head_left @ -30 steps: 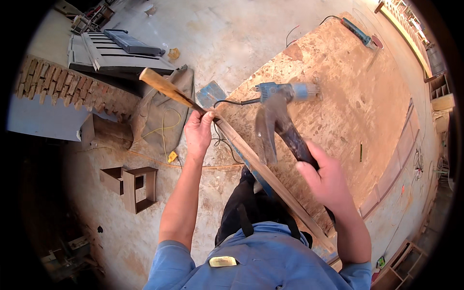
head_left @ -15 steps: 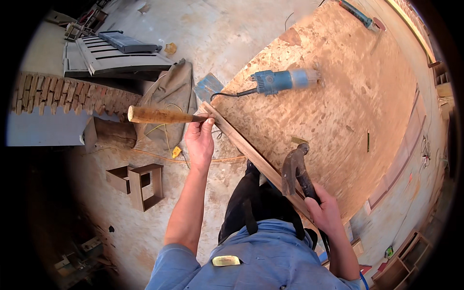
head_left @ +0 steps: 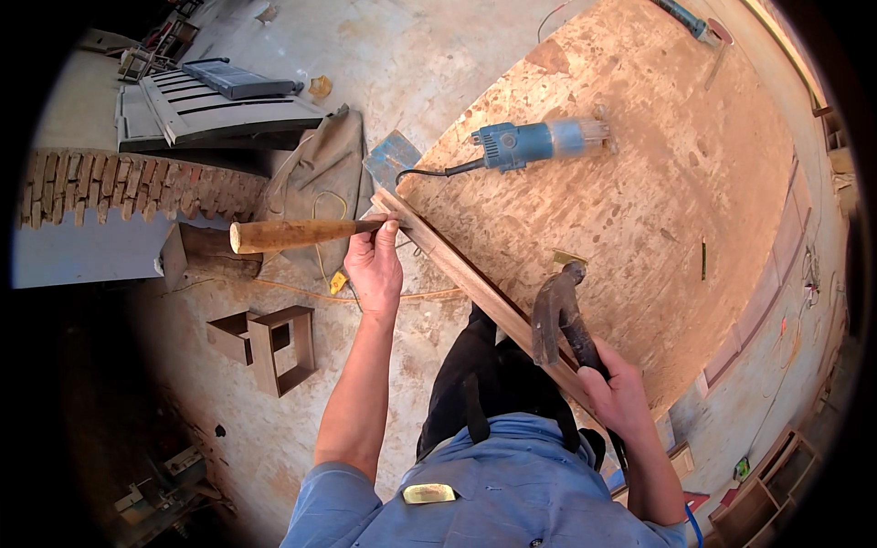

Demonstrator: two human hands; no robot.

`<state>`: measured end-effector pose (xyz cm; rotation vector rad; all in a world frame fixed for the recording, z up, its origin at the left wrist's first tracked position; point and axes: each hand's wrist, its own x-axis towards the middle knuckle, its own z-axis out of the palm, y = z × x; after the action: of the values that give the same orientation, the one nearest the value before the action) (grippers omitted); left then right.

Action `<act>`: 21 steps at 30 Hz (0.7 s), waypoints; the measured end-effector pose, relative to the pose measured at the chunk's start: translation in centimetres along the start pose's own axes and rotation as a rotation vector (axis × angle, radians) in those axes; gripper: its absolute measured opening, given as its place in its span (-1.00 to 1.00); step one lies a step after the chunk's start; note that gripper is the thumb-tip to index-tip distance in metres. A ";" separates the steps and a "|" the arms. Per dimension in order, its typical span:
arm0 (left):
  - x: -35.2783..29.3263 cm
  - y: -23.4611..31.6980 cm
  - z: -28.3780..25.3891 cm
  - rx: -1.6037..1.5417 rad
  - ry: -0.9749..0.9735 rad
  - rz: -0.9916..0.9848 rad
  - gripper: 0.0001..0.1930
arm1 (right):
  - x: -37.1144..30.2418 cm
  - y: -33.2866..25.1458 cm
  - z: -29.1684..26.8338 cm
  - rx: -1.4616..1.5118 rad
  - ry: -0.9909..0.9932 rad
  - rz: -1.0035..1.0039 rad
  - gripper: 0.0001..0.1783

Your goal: The person assembles a wooden frame by hammering nails into a wooden plank and using a chisel to carve a groove. The person then picks up a wooden panel and places it on the workbench.

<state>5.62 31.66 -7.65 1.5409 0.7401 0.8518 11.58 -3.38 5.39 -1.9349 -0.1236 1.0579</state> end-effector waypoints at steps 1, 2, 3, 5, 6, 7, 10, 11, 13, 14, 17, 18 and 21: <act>0.0 -0.1 -0.1 -0.008 0.001 0.002 -0.93 | 0.0 0.0 0.0 0.012 0.000 0.012 -0.50; 0.0 -0.2 -0.1 -0.017 0.001 0.003 -0.93 | 0.0 0.1 0.0 0.016 -0.002 0.020 -0.50; 0.0 -0.2 0.0 -0.028 -0.001 0.000 -0.93 | 0.0 0.1 0.0 0.020 -0.004 0.028 -0.50; 0.1 -0.1 0.0 -0.052 -0.004 -0.005 -0.93 | 0.1 -0.2 -0.1 0.013 -0.013 0.033 -0.50; 0.1 -0.1 0.0 -0.038 -0.004 -0.003 -0.93 | 0.2 -0.1 -0.2 0.005 -0.010 0.020 -0.50; 0.0 -0.2 0.0 -0.025 -0.003 -0.002 -0.93 | 0.2 -0.1 -0.2 -0.004 -0.008 0.007 -0.50; 0.1 -0.1 0.0 -0.014 -0.011 0.006 -0.92 | 0.3 0.1 -0.1 0.003 -0.001 0.010 -0.50; 0.0 0.0 0.0 -0.015 -0.014 0.009 -0.92 | 0.3 0.1 0.0 0.008 0.000 0.015 -0.51; 0.0 -0.1 -0.1 -0.005 -0.011 0.000 -0.92 | 0.4 0.1 0.0 0.017 0.000 0.022 -0.51; 0.0 -0.1 -0.1 0.000 -0.010 -0.006 -0.92 | 0.4 0.1 0.0 0.021 0.001 0.025 -0.51; 0.1 0.0 -0.1 0.023 -0.016 0.009 -0.92 | 0.3 0.1 0.1 0.028 0.003 0.039 -0.52; 0.1 -0.1 -0.1 0.021 -0.015 0.014 -0.92 | 0.3 0.1 0.1 0.030 0.003 0.044 -0.52; 0.1 -0.4 -0.2 0.019 -0.013 0.023 -0.92 | 0.4 0.3 0.1 0.035 0.003 0.043 -0.52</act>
<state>5.51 31.91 -7.99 1.5732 0.7244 0.8531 11.68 -3.33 4.94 -1.9152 -0.0616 1.0783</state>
